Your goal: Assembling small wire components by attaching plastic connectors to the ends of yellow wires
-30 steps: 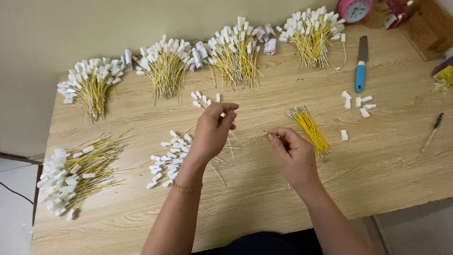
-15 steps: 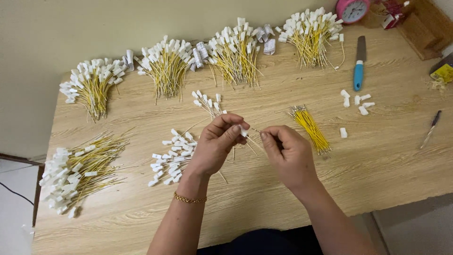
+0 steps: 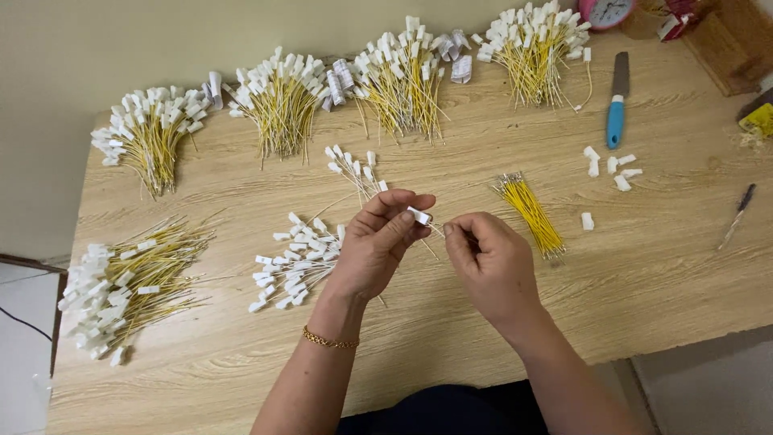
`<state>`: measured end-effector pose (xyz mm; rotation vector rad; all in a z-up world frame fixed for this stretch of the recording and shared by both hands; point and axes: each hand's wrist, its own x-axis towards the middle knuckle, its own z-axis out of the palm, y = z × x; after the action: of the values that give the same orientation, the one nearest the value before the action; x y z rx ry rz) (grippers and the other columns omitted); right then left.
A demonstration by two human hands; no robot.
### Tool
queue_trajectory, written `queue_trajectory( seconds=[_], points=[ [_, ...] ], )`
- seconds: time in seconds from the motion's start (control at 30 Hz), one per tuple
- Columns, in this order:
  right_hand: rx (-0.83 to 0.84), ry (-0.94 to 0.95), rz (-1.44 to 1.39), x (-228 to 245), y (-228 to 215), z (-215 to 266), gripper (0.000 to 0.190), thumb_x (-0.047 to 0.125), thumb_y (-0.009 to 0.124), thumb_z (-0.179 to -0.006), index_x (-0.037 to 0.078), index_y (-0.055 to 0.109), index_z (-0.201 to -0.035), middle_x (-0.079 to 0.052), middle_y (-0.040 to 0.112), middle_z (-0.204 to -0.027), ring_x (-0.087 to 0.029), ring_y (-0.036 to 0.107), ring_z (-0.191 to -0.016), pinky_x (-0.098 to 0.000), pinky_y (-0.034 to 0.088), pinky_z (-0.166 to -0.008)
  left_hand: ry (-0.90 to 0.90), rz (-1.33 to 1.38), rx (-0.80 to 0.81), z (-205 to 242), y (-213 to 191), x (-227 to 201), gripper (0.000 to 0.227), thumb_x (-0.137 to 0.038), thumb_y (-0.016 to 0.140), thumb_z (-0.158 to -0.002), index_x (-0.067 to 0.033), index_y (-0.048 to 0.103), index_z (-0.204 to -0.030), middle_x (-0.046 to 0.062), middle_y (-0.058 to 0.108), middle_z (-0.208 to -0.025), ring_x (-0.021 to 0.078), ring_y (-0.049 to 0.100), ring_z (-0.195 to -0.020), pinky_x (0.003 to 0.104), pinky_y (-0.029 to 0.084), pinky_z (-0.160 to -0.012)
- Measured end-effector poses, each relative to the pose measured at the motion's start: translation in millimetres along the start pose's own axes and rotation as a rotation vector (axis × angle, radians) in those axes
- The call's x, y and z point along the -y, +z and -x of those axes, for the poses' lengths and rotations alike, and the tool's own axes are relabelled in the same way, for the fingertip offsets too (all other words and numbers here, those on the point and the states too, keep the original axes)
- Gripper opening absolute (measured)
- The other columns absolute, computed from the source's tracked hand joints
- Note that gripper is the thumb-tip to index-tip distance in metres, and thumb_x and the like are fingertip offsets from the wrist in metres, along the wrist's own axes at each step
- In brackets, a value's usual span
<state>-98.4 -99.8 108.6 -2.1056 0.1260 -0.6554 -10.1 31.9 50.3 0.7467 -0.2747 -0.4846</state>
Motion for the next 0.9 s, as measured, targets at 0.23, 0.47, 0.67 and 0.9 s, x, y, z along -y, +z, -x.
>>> queue_trajectory(
  seconds=[0.23,0.47,0.67,0.9],
  points=[
    [-0.040,-0.060,-0.005,-10,2,1,0.012,0.007,0.064,-0.092,0.004,0.066,-0.080,-0.014,0.057,-0.064,-0.026,0.062,-0.057,-0.0331,0.050,-0.051,0.008,-0.015,-0.006,0,1,4,0.024,0.001,0.057,-0.093,-0.0013,0.057,-0.116,0.022,0.066,-0.112,0.0184,0.069,-0.091,0.029,0.059,-0.084],
    [-0.065,-0.075,0.055,-12,4,2,0.012,0.008,0.065,-0.091,0.005,0.066,-0.080,-0.012,0.059,-0.066,-0.025,0.065,-0.060,-0.0313,0.052,-0.052,0.017,-0.080,-0.025,0,1,3,0.023,0.001,0.059,-0.092,-0.0010,0.058,-0.115,0.021,0.066,-0.111,0.0174,0.069,-0.091,0.029,0.059,-0.083],
    [-0.076,-0.081,0.063,-22,9,3,0.010,0.007,0.066,-0.090,0.005,0.066,-0.080,-0.013,0.059,-0.067,-0.026,0.066,-0.061,-0.0324,0.052,-0.050,0.009,-0.063,-0.041,-1,0,7,0.024,0.001,0.059,-0.092,-0.0012,0.057,-0.116,0.021,0.066,-0.112,0.0170,0.069,-0.091,0.028,0.059,-0.082],
    [-0.026,-0.065,0.077,-12,7,-1,0.009,0.009,0.063,-0.092,0.006,0.067,-0.085,-0.012,0.060,-0.070,-0.026,0.067,-0.065,-0.0336,0.054,-0.055,-0.002,-0.164,-0.065,-4,6,5,0.024,0.000,0.060,-0.092,-0.0019,0.058,-0.115,0.018,0.067,-0.112,0.0144,0.068,-0.089,0.026,0.058,-0.081]
  ],
)
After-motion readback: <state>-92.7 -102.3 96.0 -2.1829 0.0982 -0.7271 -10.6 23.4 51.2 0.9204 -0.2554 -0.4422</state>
